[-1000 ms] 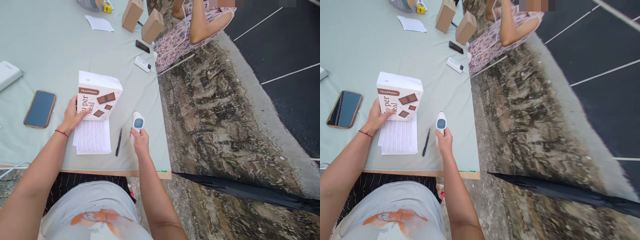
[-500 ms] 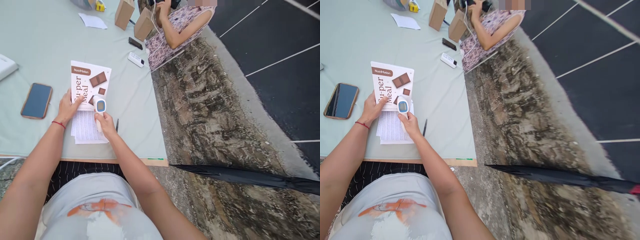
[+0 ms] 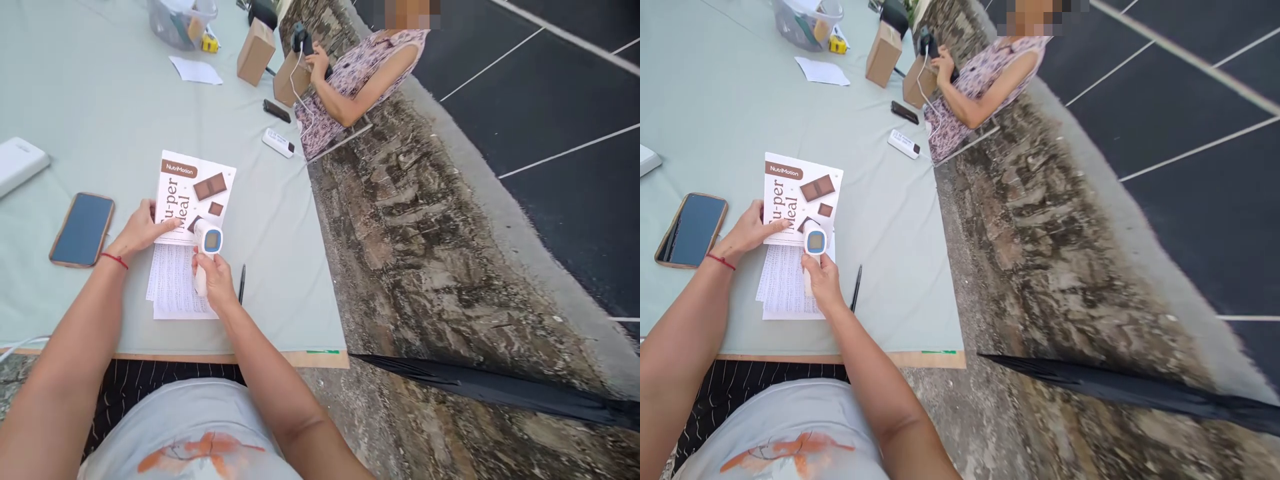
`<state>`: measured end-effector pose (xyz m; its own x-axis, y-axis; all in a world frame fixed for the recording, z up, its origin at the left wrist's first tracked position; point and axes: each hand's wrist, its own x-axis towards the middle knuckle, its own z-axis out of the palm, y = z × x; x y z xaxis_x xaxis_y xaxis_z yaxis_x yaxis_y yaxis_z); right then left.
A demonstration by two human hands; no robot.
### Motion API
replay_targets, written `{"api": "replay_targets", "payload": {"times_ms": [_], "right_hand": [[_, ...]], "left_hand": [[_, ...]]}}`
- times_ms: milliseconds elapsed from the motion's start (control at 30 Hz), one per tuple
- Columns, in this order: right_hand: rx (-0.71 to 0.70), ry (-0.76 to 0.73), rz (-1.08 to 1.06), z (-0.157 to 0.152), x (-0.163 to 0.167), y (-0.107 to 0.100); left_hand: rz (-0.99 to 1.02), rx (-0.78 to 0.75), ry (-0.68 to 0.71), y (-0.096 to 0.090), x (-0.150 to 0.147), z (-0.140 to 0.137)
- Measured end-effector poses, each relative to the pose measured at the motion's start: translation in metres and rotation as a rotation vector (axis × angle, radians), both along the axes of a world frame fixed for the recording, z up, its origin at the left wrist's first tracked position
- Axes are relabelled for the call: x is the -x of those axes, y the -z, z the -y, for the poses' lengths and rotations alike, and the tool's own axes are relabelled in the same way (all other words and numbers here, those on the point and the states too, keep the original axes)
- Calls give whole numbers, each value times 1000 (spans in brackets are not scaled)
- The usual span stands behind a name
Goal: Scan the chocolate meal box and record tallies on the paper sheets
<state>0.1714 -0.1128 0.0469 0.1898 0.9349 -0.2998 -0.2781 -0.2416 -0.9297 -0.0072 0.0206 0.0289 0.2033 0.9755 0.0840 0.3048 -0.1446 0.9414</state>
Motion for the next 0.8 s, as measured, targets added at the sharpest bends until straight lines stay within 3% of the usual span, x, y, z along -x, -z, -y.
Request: {"api": "replay_targets", "payload": {"times_ms": [100, 367, 633, 800], "right_hand": [[37, -27, -22, 7, -2, -7], [86, -95, -111, 18, -2, -14], [135, -40, -120, 19, 1, -19], [54, -45, -43, 19, 1, -28]], "left_hand": [[-137, 93, -64, -6, -4, 11], [-20, 18, 3, -11, -7, 31], [-51, 36, 72, -16, -4, 31], [-3, 23, 89, -18, -5, 32]]}}
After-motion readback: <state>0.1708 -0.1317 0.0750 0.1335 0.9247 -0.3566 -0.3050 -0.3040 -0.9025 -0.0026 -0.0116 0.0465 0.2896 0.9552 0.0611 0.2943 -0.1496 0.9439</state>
